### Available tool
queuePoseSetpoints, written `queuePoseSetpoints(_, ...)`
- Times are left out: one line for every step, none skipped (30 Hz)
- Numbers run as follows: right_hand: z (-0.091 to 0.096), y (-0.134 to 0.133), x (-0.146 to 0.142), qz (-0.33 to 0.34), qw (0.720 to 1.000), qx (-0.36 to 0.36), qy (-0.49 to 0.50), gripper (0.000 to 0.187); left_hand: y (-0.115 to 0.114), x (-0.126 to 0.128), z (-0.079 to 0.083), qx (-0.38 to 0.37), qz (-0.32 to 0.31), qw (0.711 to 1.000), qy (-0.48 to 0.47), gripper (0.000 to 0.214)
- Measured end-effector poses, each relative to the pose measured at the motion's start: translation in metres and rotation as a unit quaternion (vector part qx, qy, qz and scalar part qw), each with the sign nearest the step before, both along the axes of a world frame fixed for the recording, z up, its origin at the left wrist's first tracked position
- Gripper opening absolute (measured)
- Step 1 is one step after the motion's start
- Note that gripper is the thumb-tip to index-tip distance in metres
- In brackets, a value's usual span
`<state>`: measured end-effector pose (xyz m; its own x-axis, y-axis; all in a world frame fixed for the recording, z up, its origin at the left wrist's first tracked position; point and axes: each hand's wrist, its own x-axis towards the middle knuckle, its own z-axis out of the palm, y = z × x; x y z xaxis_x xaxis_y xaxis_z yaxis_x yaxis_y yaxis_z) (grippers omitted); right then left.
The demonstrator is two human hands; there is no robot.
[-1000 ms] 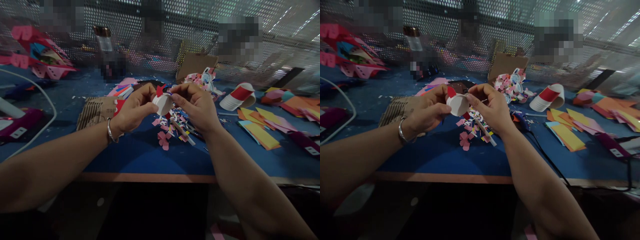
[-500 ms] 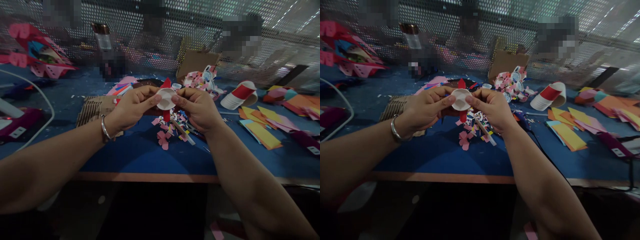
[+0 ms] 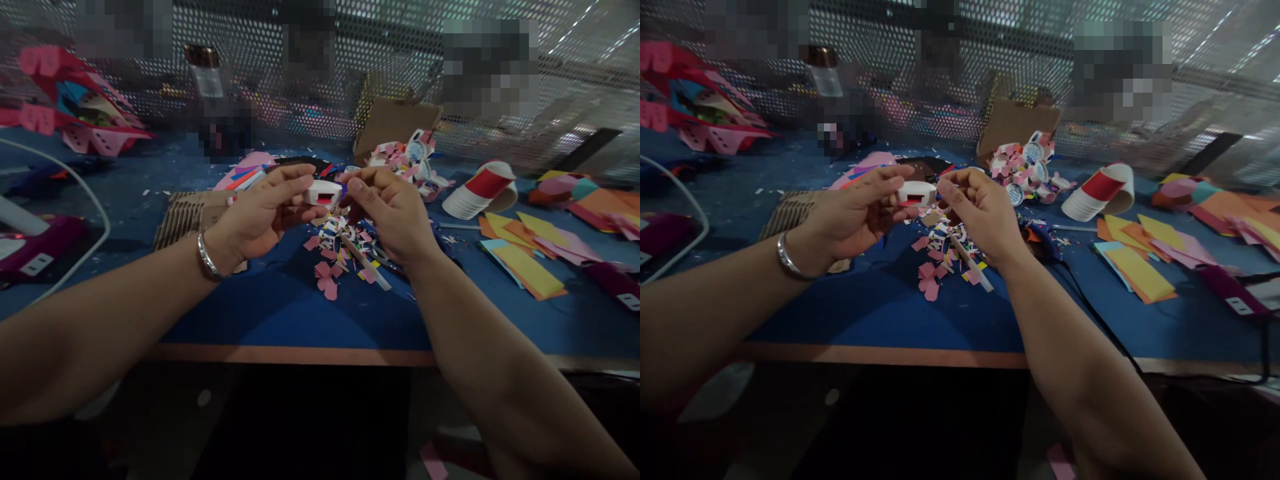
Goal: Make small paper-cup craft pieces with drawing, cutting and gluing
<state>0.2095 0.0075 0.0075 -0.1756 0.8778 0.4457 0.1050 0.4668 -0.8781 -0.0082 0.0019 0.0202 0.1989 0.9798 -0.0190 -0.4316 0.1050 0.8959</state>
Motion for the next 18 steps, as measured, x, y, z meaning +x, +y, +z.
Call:
queuePoseSetpoints(0.0,0.0,0.001,-0.001,1.0,0.017,-0.016,0.054,0.002,0.0,0.001,-0.012,0.006,1.0,-0.007,0.007)
queuePoseSetpoints(-0.001,0.001,0.001,0.003,0.999,0.033,-0.033,0.056,0.004,0.0,0.002,-0.024,0.008,1.0,-0.013,0.003)
queuePoseSetpoints(-0.002,0.001,0.001,0.009,0.998,0.046,-0.05,0.058,0.005,0.001,0.003,-0.037,0.007,0.999,-0.016,0.007)
queuePoseSetpoints(-0.002,0.0,0.001,0.015,0.996,0.056,-0.068,0.06,0.006,0.001,0.004,-0.052,0.004,0.999,-0.016,0.012)
queuePoseSetpoints(-0.003,0.0,0.0,0.017,0.994,0.066,-0.086,0.061,0.006,0.002,0.005,-0.066,0.001,0.998,-0.012,0.016)
queuePoseSetpoints(-0.004,0.0,0.0,0.014,0.992,0.077,-0.103,0.06,0.006,0.003,0.006,-0.079,-0.003,0.997,-0.005,0.019)
queuePoseSetpoints(-0.005,-0.001,-0.001,0.007,0.989,0.09,-0.118,0.058,0.005,0.003,0.007,-0.09,-0.008,0.996,0.006,0.022)
queuePoseSetpoints(-0.005,-0.002,-0.002,-0.003,0.986,0.104,-0.129,0.056,0.004,0.003,0.007,-0.097,-0.012,0.995,0.019,0.025)
queuePoseSetpoints(-0.004,-0.002,-0.002,-0.015,0.984,0.117,-0.135,0.054,0.003,0.003,0.007,-0.096,-0.018,0.995,0.035,0.028)
queuePoseSetpoints(-0.003,-0.003,-0.002,-0.024,0.982,0.125,-0.137,0.054,0.002,0.002,0.007,-0.087,-0.027,0.994,0.055,0.032)
queuePoseSetpoints(-0.002,-0.004,-0.002,-0.03,0.982,0.127,-0.135,0.055,0.002,0.0,0.005,-0.066,-0.036,0.994,0.078,0.038)
queuePoseSetpoints(0.0,-0.004,-0.001,-0.031,0.983,0.125,-0.133,0.056,0.002,-0.003,0.004,-0.033,-0.045,0.993,0.103,0.043)
queuePoseSetpoints(0.001,-0.004,-0.001,-0.029,0.984,0.121,-0.131,0.057,0.003,-0.005,0.002,0.01,-0.055,0.989,0.136,0.048)
queuePoseSetpoints(0.002,-0.004,0.0,-0.023,0.985,0.114,-0.131,0.057,0.004,-0.008,-0.001,0.066,-0.054,0.982,0.168,0.05)
queuePoseSetpoints(0.003,-0.004,0.001,-0.012,0.985,0.107,-0.132,0.056,0.005,-0.011,-0.003,0.133,-0.043,0.968,0.211,0.044)
queuePoseSetpoints(0.004,-0.004,0.001,0.0,0.986,0.1,-0.132,0.056,0.007,-0.013,-0.005,0.196,-0.025,0.946,0.256,0.039)
queuePoseSetpoints(0.004,-0.004,0.002,0.012,0.987,0.094,-0.133,0.055,0.008,-0.015,-0.006,0.252,0.0,0.92,0.299,0.034)
queuePoseSetpoints(0.003,-0.004,0.002,0.02,0.987,0.091,-0.131,0.055,0.01,-0.017,-0.008,0.299,0.024,0.893,0.335,0.03)
